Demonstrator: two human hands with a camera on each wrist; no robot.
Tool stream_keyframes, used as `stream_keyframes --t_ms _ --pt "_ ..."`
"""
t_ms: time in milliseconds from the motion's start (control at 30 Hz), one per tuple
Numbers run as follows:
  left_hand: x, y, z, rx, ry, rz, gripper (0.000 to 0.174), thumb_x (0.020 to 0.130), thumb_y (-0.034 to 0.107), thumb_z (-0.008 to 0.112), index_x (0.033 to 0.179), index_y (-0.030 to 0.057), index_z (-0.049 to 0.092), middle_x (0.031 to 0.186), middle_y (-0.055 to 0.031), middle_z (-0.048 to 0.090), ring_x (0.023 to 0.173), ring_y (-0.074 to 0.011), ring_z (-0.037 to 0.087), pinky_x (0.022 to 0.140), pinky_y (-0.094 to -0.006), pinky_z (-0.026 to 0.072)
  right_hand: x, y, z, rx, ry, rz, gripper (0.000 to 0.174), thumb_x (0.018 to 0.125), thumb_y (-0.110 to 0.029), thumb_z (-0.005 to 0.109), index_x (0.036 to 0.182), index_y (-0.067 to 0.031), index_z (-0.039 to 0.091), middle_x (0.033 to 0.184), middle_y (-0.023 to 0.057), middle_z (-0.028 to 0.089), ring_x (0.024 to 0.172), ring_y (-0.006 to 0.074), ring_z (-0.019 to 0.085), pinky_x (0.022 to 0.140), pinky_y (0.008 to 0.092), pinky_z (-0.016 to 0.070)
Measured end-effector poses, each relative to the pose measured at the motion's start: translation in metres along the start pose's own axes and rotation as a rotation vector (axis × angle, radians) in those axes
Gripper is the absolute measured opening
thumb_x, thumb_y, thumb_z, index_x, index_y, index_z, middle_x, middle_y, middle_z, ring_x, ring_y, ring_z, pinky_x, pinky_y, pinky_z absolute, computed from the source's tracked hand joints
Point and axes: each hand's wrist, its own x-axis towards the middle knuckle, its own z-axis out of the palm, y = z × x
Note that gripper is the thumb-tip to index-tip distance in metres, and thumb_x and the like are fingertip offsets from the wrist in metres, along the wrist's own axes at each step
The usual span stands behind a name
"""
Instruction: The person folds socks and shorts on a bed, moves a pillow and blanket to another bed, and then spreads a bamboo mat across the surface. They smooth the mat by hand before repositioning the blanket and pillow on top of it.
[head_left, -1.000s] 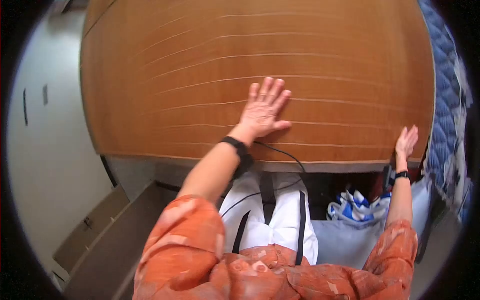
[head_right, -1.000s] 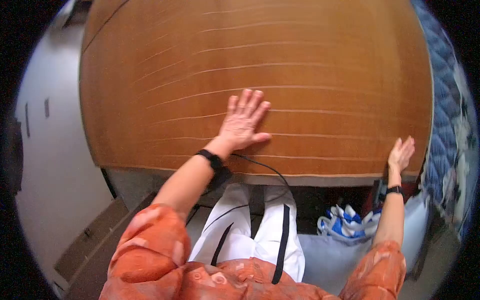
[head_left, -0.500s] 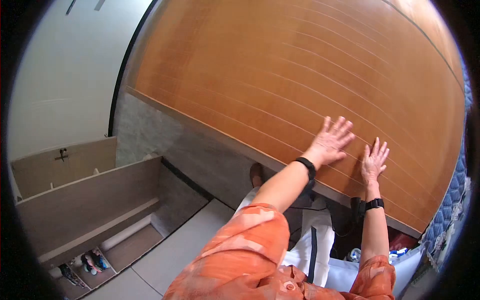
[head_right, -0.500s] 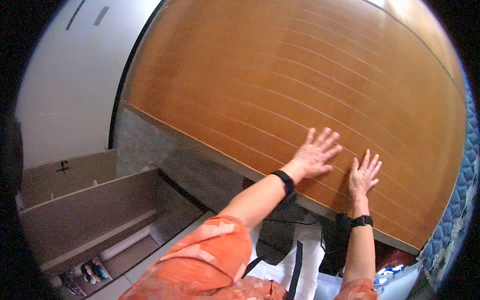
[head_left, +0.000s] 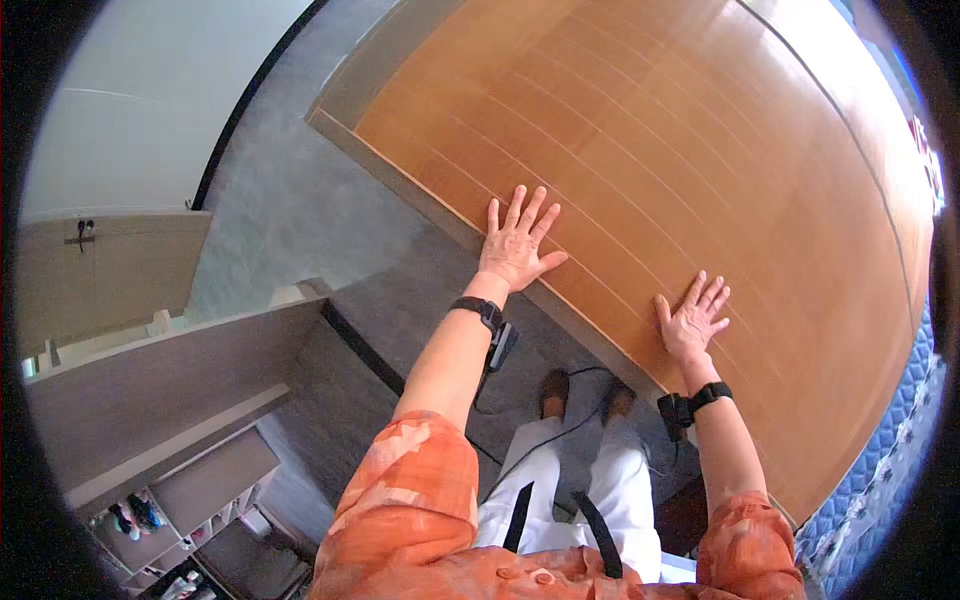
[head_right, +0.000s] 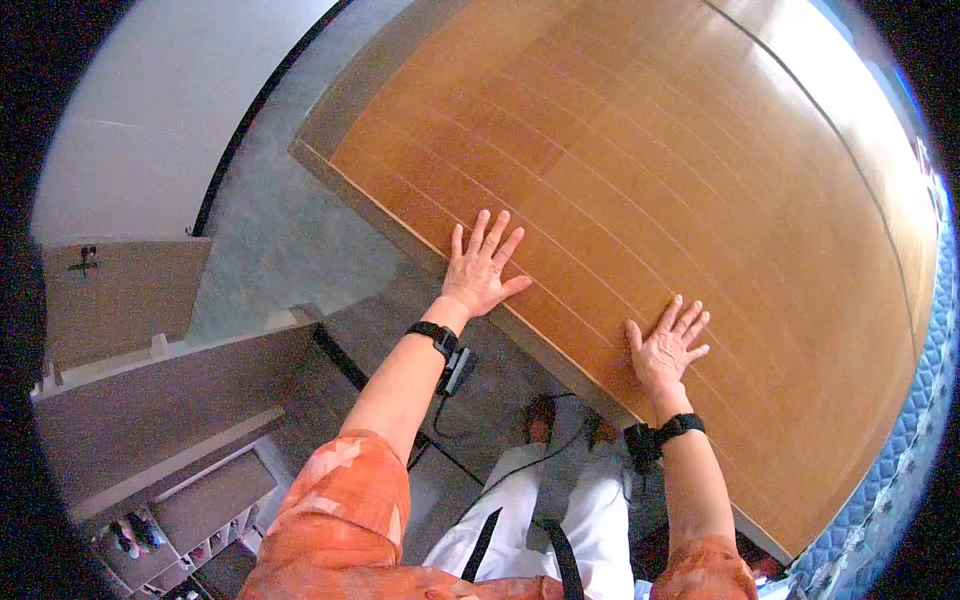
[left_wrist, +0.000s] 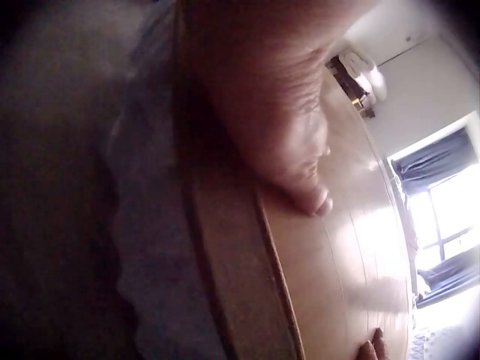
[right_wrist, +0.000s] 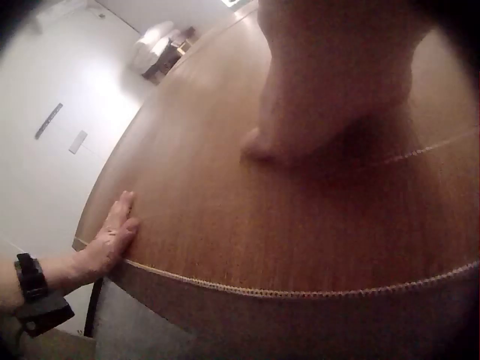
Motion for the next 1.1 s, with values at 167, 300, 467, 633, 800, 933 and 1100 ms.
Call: stream_keyframes --t_ms 167,300,467,633,800,933,1100 --pt "0.015 -0.024 -0.001 -0.007 -0.012 -0.036 0.075 0.077 0.06 0.047 0.137 0.024 0.021 0.146 -0.005 0.007 0.133 -0.0295 0.005 0.103 -0.0563 0.0085 0.019 0.025 0.014 0.041 -0.038 0.105 0.088 0.077 -0.054 0.051 0.139 -0.0085 0.008 0.144 0.0187 -0.001 0.133 0.0363 -0.005 0.096 0.0651 0.0132" --pt "0.039 -0.062 -0.018 -0.017 0.016 -0.071 0.075 0.077 0.059 0.047 0.138 0.0239 0.021 0.146 -0.0055 0.007 0.133 -0.0299 0.006 0.103 -0.0562 0.0076 0.035 -0.005 -0.001 0.058 -0.077 0.153 0.089 0.078 -0.054 0.051 0.138 -0.0059 0.007 0.144 0.0205 -0.001 0.132 0.0372 -0.005 0.096 0.0649 0.0139" --pt "0.073 -0.167 -0.027 0.004 0.048 -0.1 0.075 0.076 0.058 0.047 0.138 0.0251 0.02 0.146 -0.0052 0.008 0.133 -0.0297 0.009 0.103 -0.0547 0.0093 0.083 -0.148 -0.023 -0.002 -0.039 0.024 0.091 0.076 -0.053 0.052 0.138 -0.0044 0.007 0.143 0.0217 -0.001 0.132 0.0379 -0.006 0.096 0.0648 0.0123" --pt "0.08 -0.214 -0.056 0.015 0.025 -0.108 0.071 0.077 0.055 0.049 0.137 0.0242 0.024 0.145 -0.0049 0.009 0.132 -0.0306 0.011 0.103 -0.0552 0.0111 0.089 -0.21 -0.052 0.049 -0.055 -0.071 0.093 0.075 -0.054 0.054 0.137 -0.0026 0.007 0.142 0.0238 -0.002 0.132 0.04 -0.005 0.097 0.0639 0.0115" --pt "0.096 -0.292 -0.085 -0.013 0.013 0.005 0.066 0.078 0.05 0.051 0.134 0.022 0.03 0.144 -0.0068 0.015 0.131 -0.0312 0.014 0.102 -0.0564 0.0121 0.102 -0.282 -0.07 0.064 -0.092 -0.049 0.096 0.074 -0.055 0.055 0.136 0.0002 0.008 0.142 0.0251 -0.003 0.131 0.0415 -0.005 0.095 0.0648 0.0162" --pt "0.105 -0.342 -0.113 -0.018 0.041 -0.282 0.068 0.077 0.043 0.058 0.133 0.0152 0.031 0.139 -0.0146 0.025 0.126 -0.0346 0.023 0.098 -0.0535 0.021 0.106 -0.32 -0.084 0.126 -0.086 0.074 0.098 0.073 -0.055 0.057 0.136 0.0014 0.008 0.14 0.0282 -0.002 0.131 0.0427 -0.004 0.094 0.0658 0.0171" --pt "0.097 -0.379 -0.111 -0.519 -0.149 -0.581 0.054 0.075 0.043 0.062 0.103 -0.0021 0.052 0.097 -0.0231 0.059 0.092 -0.0382 0.055 0.076 -0.0436 0.0436 0.112 -0.375 -0.105 0.168 -0.062 0.176 0.102 0.071 -0.057 0.057 0.136 0.0031 0.007 0.14 0.029 -0.001 0.13 0.0441 -0.003 0.093 0.0667 0.0177"
